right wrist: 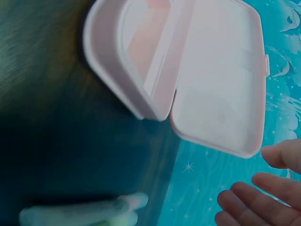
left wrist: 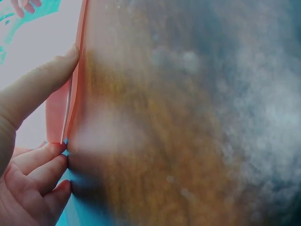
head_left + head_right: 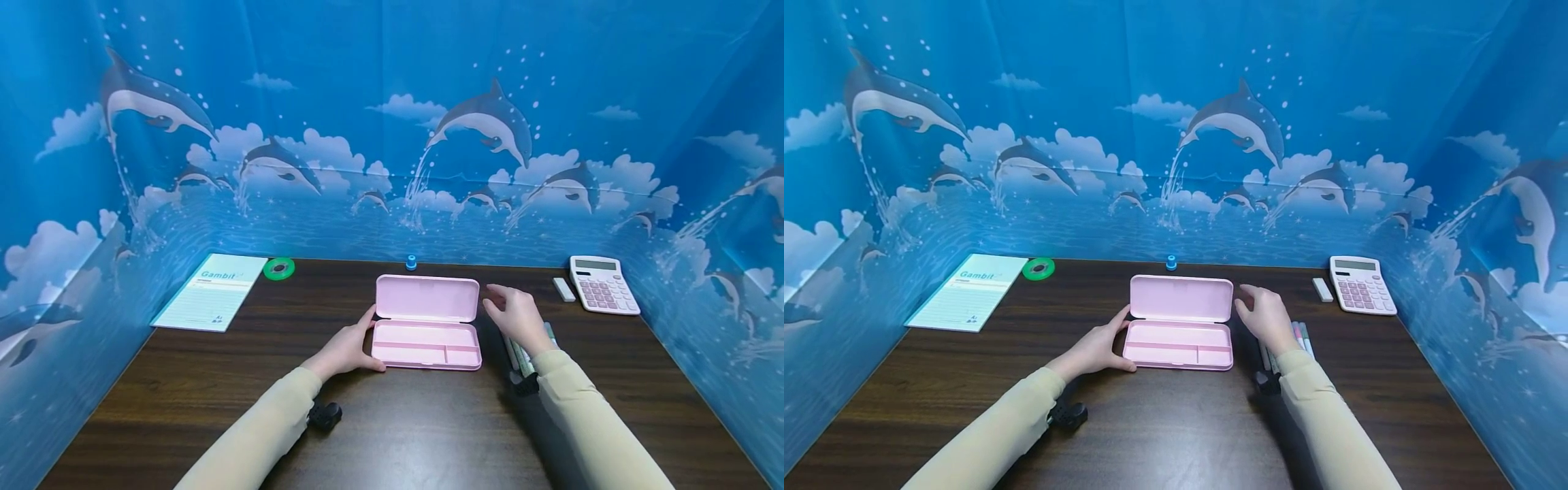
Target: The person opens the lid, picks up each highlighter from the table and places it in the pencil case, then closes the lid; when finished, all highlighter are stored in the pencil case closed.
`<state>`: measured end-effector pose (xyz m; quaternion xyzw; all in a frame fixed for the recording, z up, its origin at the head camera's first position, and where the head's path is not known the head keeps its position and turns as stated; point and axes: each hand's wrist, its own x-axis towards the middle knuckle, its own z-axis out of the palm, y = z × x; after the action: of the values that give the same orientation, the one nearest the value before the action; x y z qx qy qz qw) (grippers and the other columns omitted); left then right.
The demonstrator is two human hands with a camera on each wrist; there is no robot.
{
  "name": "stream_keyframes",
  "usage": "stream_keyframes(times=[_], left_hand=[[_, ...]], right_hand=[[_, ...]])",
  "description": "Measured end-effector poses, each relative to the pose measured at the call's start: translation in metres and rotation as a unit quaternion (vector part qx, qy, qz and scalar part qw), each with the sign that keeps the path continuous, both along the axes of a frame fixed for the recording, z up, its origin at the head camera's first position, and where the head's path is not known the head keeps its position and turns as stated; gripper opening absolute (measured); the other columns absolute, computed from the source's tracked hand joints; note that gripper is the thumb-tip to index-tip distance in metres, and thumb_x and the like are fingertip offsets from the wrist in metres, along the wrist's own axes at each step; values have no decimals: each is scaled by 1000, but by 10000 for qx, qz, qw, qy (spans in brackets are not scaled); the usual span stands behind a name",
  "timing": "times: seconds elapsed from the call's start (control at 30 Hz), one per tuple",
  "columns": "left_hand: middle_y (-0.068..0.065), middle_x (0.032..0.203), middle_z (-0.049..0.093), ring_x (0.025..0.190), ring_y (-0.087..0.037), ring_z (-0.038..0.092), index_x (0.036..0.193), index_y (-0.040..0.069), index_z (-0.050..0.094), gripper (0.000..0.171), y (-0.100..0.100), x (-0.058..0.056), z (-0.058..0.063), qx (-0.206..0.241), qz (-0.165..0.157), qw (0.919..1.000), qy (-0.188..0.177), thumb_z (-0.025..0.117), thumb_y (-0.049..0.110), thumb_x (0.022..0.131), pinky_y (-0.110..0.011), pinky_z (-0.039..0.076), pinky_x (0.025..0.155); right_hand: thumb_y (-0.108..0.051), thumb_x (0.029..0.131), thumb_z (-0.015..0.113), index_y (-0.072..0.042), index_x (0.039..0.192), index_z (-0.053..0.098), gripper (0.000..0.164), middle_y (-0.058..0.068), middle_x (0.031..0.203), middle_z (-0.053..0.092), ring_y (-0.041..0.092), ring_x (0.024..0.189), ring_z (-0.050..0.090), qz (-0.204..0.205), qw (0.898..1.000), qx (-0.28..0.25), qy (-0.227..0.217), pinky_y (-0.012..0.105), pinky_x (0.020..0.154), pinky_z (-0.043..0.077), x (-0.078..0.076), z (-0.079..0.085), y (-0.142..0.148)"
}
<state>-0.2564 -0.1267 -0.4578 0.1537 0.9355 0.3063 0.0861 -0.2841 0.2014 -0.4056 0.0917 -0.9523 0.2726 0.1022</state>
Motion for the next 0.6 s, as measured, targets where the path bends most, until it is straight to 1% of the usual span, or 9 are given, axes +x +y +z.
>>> stream_keyframes(times=[0.1, 0.3, 0.47, 0.6], left_hand=[[-11, 142, 48, 126, -29, 49, 154, 12, 8, 122, 0, 0, 0, -30, 13, 10000, -15, 87, 39, 65, -46, 37, 105], [-11, 142, 48, 126, -29, 49, 153, 10, 7, 122, 0, 0, 2, 11, -12, 10000, 13, 87, 38, 65, -46, 37, 104], [-12, 142, 48, 126, -28, 49, 153, 10, 8, 122, -1, 1, 2, 33, -24, 10000, 33, 87, 39, 65, -45, 37, 104], [-13, 142, 48, 127, -29, 48, 153, 9, 8, 122, -1, 0, 1, 40, -25, 10000, 19, 86, 40, 65, -46, 37, 104]], right_hand=[[-22, 90, 64, 2, 120, 63, 39, 21, 106, 68, 31, 93, 65, -72, 10000, 49, -39, 46, 81, 53, 7, -1, 11], [-17, 88, 66, 5, 110, 67, 31, 22, 101, 68, 33, 90, 64, -193, 9994, 274, -3, 48, 81, 51, 17, -5, 37], [-13, 87, 65, 7, 107, 68, 28, 22, 97, 68, 33, 85, 64, -350, 9982, 440, -211, 48, 78, 52, 25, -11, 58], [-11, 86, 65, 8, 103, 68, 26, 22, 92, 69, 28, 79, 63, -468, 9970, 529, -314, 47, 75, 52, 31, -17, 74]])
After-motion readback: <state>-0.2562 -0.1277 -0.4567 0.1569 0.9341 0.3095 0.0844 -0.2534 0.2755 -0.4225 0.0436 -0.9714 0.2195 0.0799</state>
